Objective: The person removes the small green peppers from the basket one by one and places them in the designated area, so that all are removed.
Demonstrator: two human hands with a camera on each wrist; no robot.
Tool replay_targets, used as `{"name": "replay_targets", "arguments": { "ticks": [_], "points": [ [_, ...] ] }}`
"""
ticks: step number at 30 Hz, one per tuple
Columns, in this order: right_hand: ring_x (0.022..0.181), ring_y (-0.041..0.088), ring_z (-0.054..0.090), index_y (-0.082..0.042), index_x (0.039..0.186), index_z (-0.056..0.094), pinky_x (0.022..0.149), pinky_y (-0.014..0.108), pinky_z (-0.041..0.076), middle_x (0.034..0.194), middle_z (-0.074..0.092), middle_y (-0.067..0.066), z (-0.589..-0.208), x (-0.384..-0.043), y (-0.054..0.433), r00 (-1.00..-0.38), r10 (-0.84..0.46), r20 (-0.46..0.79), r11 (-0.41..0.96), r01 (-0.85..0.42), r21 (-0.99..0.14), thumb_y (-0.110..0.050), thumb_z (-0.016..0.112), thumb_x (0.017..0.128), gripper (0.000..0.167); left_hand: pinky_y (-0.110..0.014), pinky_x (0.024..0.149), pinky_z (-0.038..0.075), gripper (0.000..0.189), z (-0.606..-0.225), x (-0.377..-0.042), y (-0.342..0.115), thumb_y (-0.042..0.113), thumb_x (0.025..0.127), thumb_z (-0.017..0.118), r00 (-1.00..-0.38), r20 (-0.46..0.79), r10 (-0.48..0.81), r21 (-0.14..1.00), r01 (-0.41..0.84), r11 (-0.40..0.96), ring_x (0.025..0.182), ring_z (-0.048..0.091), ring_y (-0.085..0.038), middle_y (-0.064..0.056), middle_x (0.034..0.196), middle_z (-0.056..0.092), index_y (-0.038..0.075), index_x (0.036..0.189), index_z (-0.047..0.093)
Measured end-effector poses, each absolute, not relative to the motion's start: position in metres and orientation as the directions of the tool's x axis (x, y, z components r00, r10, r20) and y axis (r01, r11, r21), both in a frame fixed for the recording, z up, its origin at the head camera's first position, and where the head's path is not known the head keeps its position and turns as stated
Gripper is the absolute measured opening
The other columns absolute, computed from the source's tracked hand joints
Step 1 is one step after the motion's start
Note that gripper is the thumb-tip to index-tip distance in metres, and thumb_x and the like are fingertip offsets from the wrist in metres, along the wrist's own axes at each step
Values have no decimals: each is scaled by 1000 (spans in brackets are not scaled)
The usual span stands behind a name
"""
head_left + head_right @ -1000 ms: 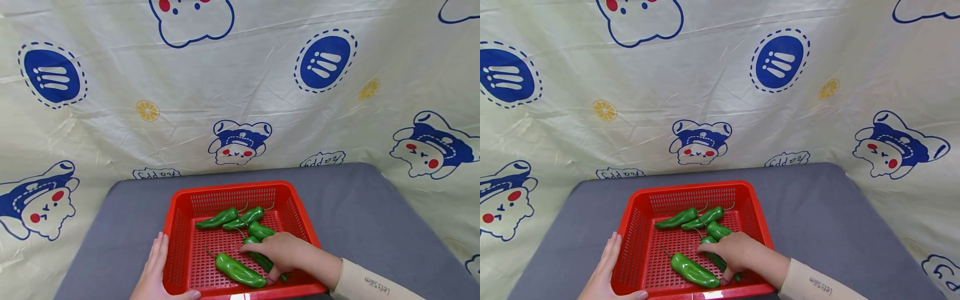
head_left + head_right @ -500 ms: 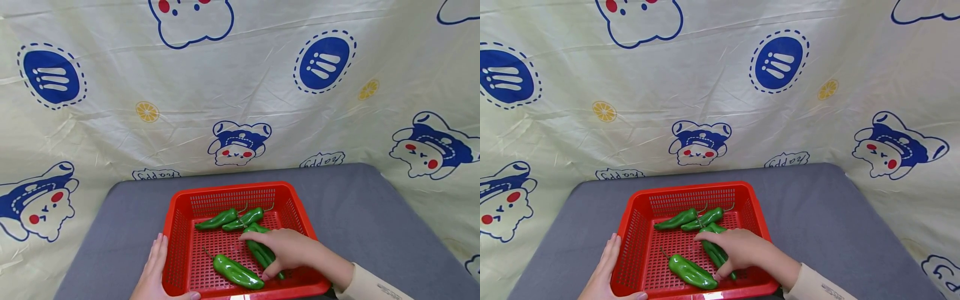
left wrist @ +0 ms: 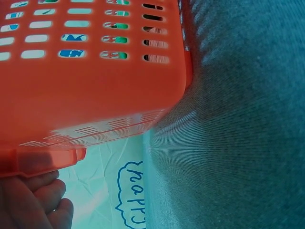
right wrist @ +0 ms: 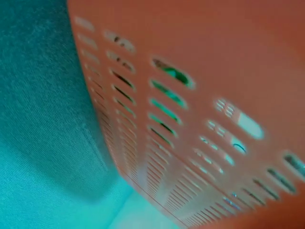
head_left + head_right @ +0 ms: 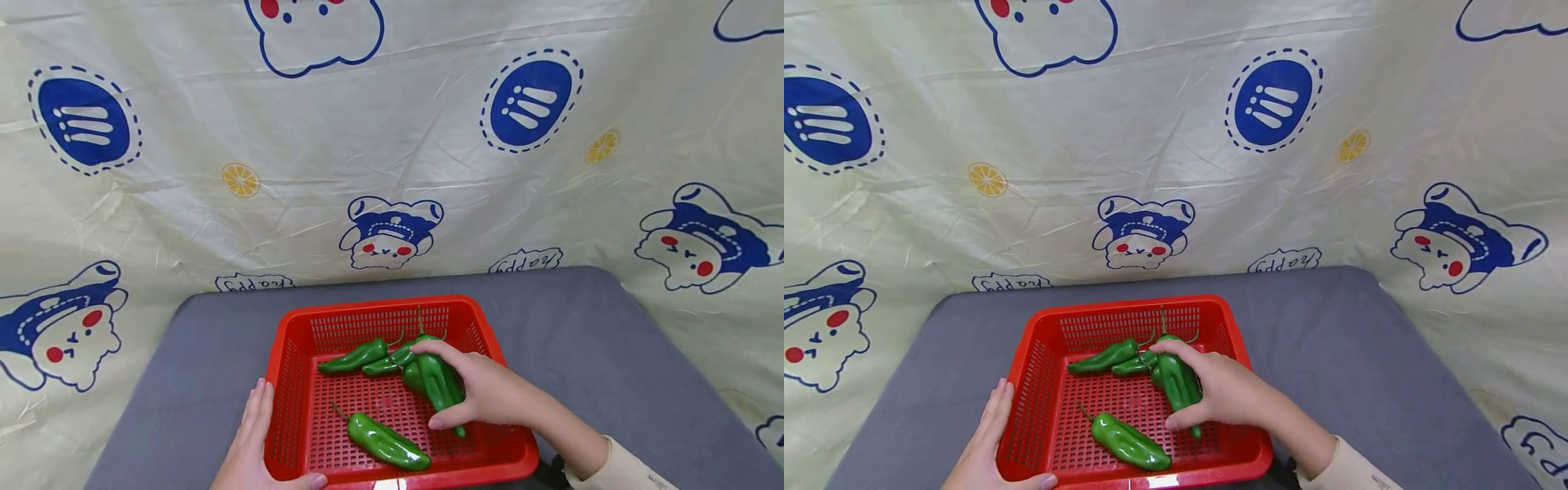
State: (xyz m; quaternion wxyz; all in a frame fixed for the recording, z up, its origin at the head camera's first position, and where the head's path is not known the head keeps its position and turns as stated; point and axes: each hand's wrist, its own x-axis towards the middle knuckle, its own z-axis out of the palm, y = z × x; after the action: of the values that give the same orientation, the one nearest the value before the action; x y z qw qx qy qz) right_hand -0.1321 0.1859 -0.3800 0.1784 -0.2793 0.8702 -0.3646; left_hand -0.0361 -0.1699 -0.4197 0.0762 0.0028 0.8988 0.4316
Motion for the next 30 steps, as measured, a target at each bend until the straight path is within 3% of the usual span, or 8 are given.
{"name": "replay_targets", "arguments": {
  "ticks": [9, 17, 24, 30],
  "points": [
    [97, 12, 64, -34, 147, 32, 76, 28, 59, 123, 62, 2, -370, -133, 199, -800, -600, 2, 487, -367, -793, -38, 86, 76, 89, -74, 99, 41, 133, -420, -35, -169, 51, 65, 87, -987, -142, 70, 776, -68, 627, 149, 3, -46, -10, 167, -3, 20, 161, 0],
    [80, 11, 66, -20, 148, 28, 66, 32, 60, 101, 64, 12, -367, -134, 221, -801, -589, 109, 395, -402, -826, -22, 85, 79, 89, -65, 96, 49, 133, -415, -37, -169, 50, 65, 88, -975, -213, 60, 812, -142, 566, 149, 2, -44, -7, 167, -5, 20, 161, 1],
    [93, 11, 66, -21, 148, 28, 71, 32, 62, 113, 61, 18, -369, -133, 241, -838, -535, 106, 408, -366, -836, -17, 85, 78, 91, -62, 93, 53, 132, -415, -37, -170, 48, 66, 88, -970, -238, 54, 824, -172, 540, 149, 0, -43, -6, 167, -6, 23, 161, 1],
    [92, 10, 63, -17, 148, 28, 68, 30, 61, 113, 57, 17, -372, -130, 261, -863, -484, 144, 428, -378, -821, -12, 85, 77, 91, -64, 96, 50, 131, -415, -36, -169, 48, 66, 88, -972, -227, 60, 824, -159, 544, 149, 1, -43, -6, 167, -6, 22, 161, 1]
  ]
}}
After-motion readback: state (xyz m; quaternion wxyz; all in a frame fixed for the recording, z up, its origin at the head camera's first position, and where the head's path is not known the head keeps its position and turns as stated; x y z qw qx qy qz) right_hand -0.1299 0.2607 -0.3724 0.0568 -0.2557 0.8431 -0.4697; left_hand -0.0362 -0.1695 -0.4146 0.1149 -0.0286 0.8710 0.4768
